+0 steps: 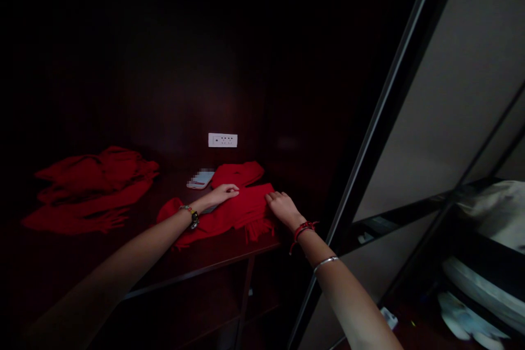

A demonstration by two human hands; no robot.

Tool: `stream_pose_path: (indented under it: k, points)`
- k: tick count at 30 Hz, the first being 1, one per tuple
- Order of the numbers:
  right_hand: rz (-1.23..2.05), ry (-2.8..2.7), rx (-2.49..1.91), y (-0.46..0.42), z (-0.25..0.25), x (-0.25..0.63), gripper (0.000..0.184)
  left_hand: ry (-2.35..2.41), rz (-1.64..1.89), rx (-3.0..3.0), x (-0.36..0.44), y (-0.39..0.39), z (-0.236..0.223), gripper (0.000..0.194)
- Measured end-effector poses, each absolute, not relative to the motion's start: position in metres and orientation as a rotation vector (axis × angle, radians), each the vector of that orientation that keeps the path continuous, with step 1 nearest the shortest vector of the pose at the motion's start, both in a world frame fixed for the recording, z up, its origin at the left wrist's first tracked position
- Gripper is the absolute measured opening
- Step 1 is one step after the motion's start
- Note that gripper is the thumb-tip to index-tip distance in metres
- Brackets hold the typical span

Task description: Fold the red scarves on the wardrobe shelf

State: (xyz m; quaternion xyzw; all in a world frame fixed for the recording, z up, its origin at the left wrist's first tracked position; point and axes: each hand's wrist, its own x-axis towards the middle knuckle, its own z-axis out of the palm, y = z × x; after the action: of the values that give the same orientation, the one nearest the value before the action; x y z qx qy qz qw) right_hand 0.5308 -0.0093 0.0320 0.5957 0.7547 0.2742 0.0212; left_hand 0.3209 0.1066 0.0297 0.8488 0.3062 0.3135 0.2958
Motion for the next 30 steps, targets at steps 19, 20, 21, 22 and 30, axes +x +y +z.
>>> stream_pose_path:
  k: [19,20,21,22,30]
  points:
    - [0.915,2.307,1.826,-0.009,0.021,0.531,0.029,1.476,0.397,3.391,0.161,0.063,0.02,0.043]
    - [0.915,2.307,1.818,-0.009,0.021,0.53,0.028,1.504,0.442,3.397,0.15,0.065,0.026,0.041]
    - [0.915,2.306,1.812,-0.009,0.021,0.528,0.027,1.541,0.496,3.389,0.14,0.065,0.03,0.04]
    - [0.914,2.304,1.807,-0.009,0.021,0.527,0.027,1.58,0.552,3.369,0.131,0.065,0.033,0.039]
    - [0.861,2.248,1.855,-0.007,0.025,0.53,0.023,1.591,0.305,2.74,0.088,0.06,0.013,0.072]
